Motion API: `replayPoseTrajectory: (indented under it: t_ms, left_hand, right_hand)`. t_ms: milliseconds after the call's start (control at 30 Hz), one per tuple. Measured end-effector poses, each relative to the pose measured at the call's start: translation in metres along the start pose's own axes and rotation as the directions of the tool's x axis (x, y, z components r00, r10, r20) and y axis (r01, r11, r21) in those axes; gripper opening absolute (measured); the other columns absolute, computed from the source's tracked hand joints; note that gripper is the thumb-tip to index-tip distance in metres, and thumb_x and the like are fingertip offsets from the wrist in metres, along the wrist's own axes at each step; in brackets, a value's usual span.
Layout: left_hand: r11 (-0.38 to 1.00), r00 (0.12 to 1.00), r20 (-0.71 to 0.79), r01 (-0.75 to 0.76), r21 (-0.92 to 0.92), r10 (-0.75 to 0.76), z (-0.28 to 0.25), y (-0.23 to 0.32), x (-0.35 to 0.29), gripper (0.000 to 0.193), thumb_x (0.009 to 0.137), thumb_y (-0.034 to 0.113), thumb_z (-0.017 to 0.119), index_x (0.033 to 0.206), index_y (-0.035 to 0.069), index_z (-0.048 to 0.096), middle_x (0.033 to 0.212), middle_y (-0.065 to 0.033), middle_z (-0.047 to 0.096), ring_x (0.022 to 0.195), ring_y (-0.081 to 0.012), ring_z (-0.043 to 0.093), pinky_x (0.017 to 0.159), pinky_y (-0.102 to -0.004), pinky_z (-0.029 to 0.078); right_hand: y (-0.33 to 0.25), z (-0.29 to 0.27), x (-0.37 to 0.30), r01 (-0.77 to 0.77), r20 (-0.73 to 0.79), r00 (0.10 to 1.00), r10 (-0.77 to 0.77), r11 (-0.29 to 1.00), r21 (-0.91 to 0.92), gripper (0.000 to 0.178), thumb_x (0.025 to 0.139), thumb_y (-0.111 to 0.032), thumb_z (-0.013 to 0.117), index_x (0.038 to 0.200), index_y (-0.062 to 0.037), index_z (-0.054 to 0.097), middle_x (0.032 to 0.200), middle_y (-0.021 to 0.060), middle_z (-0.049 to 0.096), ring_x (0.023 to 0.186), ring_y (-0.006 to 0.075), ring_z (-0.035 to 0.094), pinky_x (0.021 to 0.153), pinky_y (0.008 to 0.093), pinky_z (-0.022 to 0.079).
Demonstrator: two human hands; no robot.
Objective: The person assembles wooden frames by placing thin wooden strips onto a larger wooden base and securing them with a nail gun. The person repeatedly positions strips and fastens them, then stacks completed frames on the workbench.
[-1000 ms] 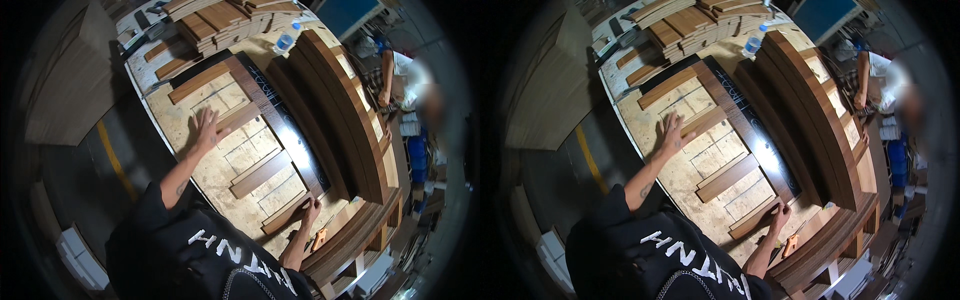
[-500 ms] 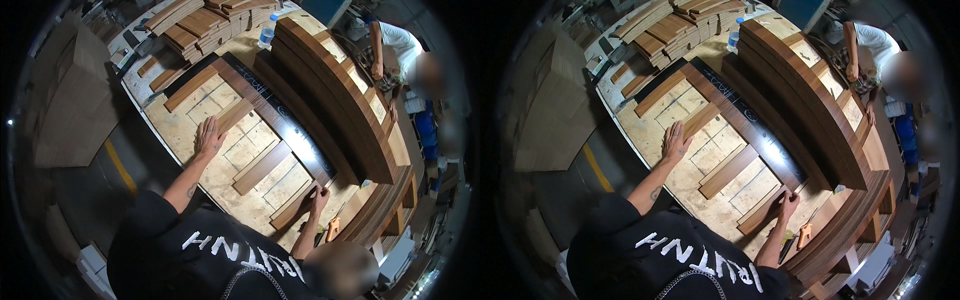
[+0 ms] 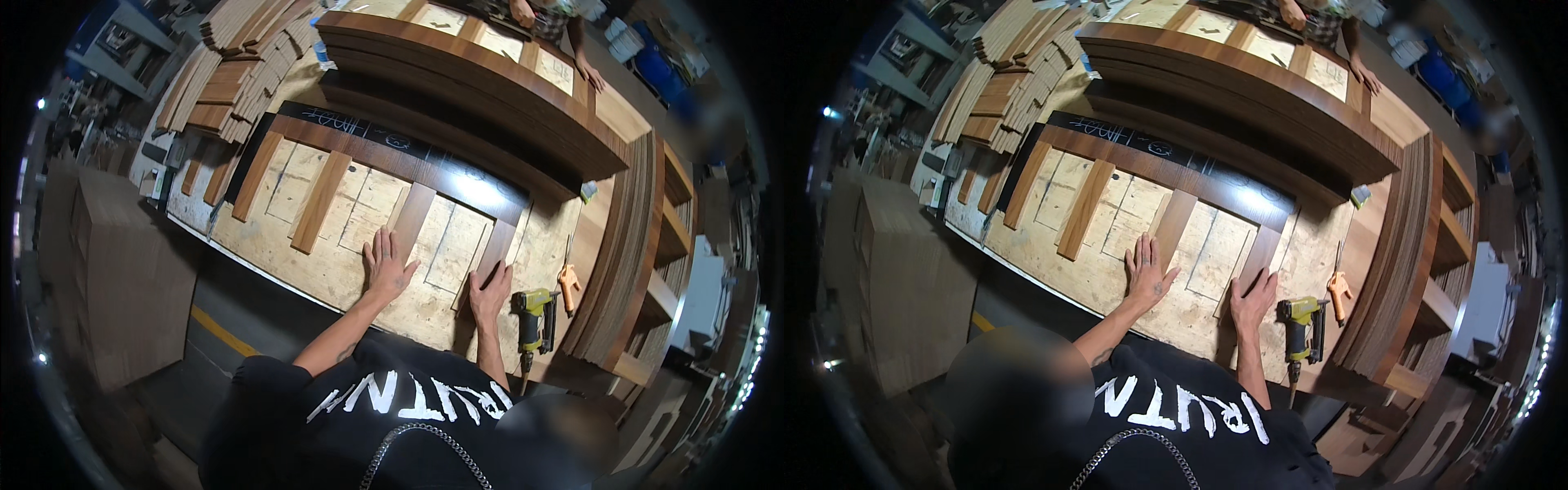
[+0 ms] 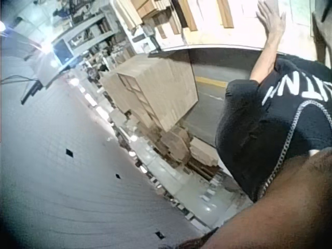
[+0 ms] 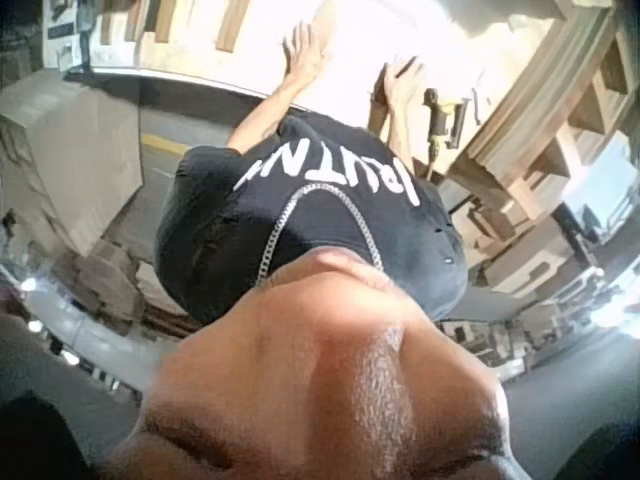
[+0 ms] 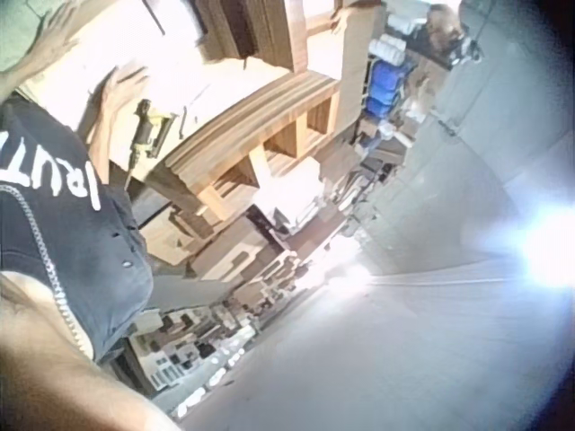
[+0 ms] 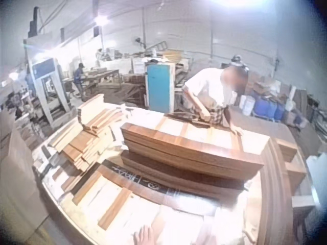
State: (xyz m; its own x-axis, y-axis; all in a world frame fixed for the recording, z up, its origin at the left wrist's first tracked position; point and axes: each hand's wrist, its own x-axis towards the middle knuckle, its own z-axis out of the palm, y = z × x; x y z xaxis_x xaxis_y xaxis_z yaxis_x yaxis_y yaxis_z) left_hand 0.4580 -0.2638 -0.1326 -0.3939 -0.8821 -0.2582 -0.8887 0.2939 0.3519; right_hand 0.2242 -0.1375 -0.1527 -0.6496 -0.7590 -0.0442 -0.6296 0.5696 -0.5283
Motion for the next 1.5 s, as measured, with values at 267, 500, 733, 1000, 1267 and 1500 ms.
replayPoseTrajectory:
  t_ms: [267, 500, 733, 1000, 1267, 1500]
  left_hand:
    - [0.986, 0.986, -0.15, -0.053, 0.156, 0.076, 0.034, -0.01, 0.011, 0.084, 0.101, 0.043, 0.052, 0.159, -0.008, 0.018, 0.167, -0.0301, 0.011, 0.156, -0.0426, 0.009, 0.126, -0.0545, 0.007]
    - [0.974, 0.986, -0.13, -0.072, 0.214, 0.101, 0.03, -0.007, 0.011, 0.079, 0.101, 0.041, 0.052, 0.161, -0.001, 0.02, 0.167, -0.0299, 0.011, 0.155, -0.0418, 0.011, 0.126, -0.0536, 0.009]
    - [0.984, 0.991, -0.129, -0.02, 0.176, 0.043, 0.017, 0.005, 0.025, 0.072, 0.104, 0.04, 0.043, 0.164, 0.008, 0.02, 0.169, -0.027, 0.007, 0.156, -0.0415, 0.008, 0.125, -0.0556, 0.005]
    - [0.994, 0.993, -0.097, -0.054, 0.094, 0.063, 0.023, 0.009, 0.027, 0.075, 0.103, 0.041, 0.044, 0.164, 0.006, 0.017, 0.169, -0.027, 0.002, 0.156, -0.0424, 0.003, 0.124, -0.0572, 0.001]
    - [0.963, 0.961, 0.067, -0.267, -0.034, 0.268, 0.032, 0.071, 0.008, 0.086, 0.102, 0.044, 0.049, 0.163, 0.004, 0.004, 0.169, -0.0198, -0.017, 0.156, -0.0366, -0.014, 0.123, -0.057, -0.013]
    - [0.908, 0.907, 0.125, -0.413, 0.073, 0.402, 0.068, 0.191, 0.019, 0.086, 0.097, 0.038, 0.055, 0.158, -0.01, 0.017, 0.166, -0.0337, 0.005, 0.155, -0.0454, 0.005, 0.122, -0.0636, 0.005]
  right_hand:
    - [0.001, 0.019, -0.008, -0.023, -0.024, 0.999, 0.025, 0.998, 0.054, 0.077, 0.095, -0.033, 0.064, 0.156, 0.0033, 0.031, 0.162, 0.0283, 0.03, 0.153, 0.0422, 0.023, 0.124, 0.0586, 0.013]
    - [0.002, 0.023, -0.01, -0.002, -0.051, 0.999, 0.007, 0.994, 0.106, 0.078, 0.094, -0.031, 0.065, 0.155, 0.0058, 0.032, 0.16, 0.0315, 0.031, 0.152, 0.0449, 0.024, 0.124, 0.0583, 0.015]
    - [-0.003, 0.024, -0.01, 0.051, -0.123, 0.991, -0.043, 0.997, 0.06, 0.074, 0.093, -0.031, 0.066, 0.15, 0.0072, 0.038, 0.157, 0.0321, 0.036, 0.146, 0.0473, 0.033, 0.121, 0.0601, 0.022]
    - [0.005, 0.019, -0.003, -0.018, -0.07, 0.997, 0.026, 0.994, 0.11, 0.074, 0.096, -0.036, 0.062, 0.153, 0.0043, 0.037, 0.159, 0.0294, 0.035, 0.15, 0.0431, 0.03, 0.123, 0.0544, 0.021]
    - [0.013, -0.042, 0.043, -0.154, 0.316, 0.941, 0.122, 0.985, 0.079, 0.074, 0.092, -0.042, 0.062, 0.153, -0.0045, 0.04, 0.142, 0.0232, 0.057, 0.128, 0.0412, 0.058, 0.11, 0.0598, 0.036]
    - [0.046, -0.062, 0.105, -0.206, 0.444, 0.894, 0.065, 0.939, 0.276, 0.058, 0.094, -0.027, 0.06, 0.144, -0.0001, 0.053, 0.126, 0.0269, 0.066, 0.115, 0.0355, 0.065, 0.101, 0.0381, 0.049]
